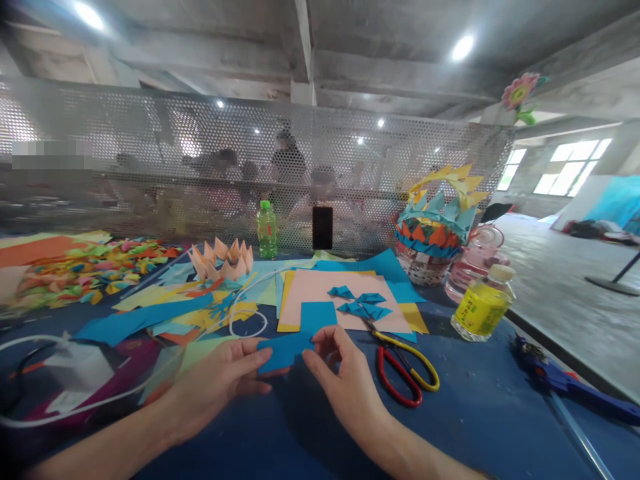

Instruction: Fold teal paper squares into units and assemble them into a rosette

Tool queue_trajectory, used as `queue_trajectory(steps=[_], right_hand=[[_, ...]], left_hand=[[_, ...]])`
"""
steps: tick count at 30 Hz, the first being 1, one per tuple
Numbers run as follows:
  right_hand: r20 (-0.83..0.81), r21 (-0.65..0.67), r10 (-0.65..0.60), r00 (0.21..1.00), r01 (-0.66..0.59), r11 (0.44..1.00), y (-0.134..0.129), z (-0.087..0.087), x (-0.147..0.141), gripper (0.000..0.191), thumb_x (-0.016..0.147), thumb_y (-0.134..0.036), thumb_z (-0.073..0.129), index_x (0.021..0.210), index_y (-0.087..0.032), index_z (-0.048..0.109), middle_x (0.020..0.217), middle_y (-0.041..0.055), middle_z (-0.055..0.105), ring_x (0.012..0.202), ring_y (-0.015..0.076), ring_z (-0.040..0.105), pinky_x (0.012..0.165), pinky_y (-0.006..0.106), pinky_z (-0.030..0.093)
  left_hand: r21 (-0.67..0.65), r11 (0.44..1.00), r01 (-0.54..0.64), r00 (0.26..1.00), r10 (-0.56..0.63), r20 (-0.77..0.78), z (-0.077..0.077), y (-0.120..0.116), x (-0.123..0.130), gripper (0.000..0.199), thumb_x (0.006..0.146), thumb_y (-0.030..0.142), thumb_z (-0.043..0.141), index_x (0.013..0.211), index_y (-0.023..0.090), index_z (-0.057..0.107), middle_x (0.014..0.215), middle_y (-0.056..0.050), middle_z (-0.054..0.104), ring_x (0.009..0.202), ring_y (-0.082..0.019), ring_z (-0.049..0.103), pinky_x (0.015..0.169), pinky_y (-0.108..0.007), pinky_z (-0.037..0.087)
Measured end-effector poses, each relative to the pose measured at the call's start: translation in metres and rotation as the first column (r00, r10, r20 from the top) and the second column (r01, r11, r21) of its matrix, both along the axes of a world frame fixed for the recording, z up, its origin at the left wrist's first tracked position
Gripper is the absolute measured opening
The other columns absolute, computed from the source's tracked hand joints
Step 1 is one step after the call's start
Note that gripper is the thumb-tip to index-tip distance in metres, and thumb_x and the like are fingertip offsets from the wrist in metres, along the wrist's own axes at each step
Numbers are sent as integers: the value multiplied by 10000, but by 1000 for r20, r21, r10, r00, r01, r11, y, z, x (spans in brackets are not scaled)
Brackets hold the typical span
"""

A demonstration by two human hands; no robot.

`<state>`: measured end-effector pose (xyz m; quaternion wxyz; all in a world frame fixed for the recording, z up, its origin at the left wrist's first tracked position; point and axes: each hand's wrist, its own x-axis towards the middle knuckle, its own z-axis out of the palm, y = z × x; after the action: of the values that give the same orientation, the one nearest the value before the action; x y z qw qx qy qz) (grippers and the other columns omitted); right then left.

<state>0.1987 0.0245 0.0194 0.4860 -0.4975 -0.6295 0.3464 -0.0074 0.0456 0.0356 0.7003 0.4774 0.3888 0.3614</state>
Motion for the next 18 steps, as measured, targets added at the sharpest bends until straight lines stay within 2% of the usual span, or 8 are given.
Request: queue_trajectory(steps=[6, 12, 18], right_hand=[[-6, -22, 11, 1000, -11, 1000, 0, 0, 0, 230, 866, -399, 608, 955, -194, 555, 826, 5, 575, 741, 166, 521, 702, 299, 429], [1, -15, 10, 1000, -10, 1000, 0, 0, 0, 204, 876, -384, 591, 945, -196, 556, 837, 9, 572, 749, 167, 528, 697, 303, 426], [-12, 2, -13, 1000, 13, 1000, 1, -2, 0, 227, 861, -369, 600, 997, -199, 536, 874, 15, 559, 802, 178, 547, 691, 298, 428]], left_hand=[[23, 1000, -4, 1000, 5, -13, 1, 0, 0, 271, 760, 425, 797, 807, 167, 730, 868, -50, 731, 904, -220, 696, 650, -210, 565], [42, 999, -7, 1000, 8, -20, 0, 0, 0, 270, 757, 432, 798, 754, 172, 723, 835, -36, 720, 884, -210, 696, 637, -198, 563], [53, 999, 4, 999, -3, -33, 2, 0, 1, 298, 746, 459, 800, 805, 172, 740, 881, -46, 730, 897, -218, 695, 644, -205, 568]])
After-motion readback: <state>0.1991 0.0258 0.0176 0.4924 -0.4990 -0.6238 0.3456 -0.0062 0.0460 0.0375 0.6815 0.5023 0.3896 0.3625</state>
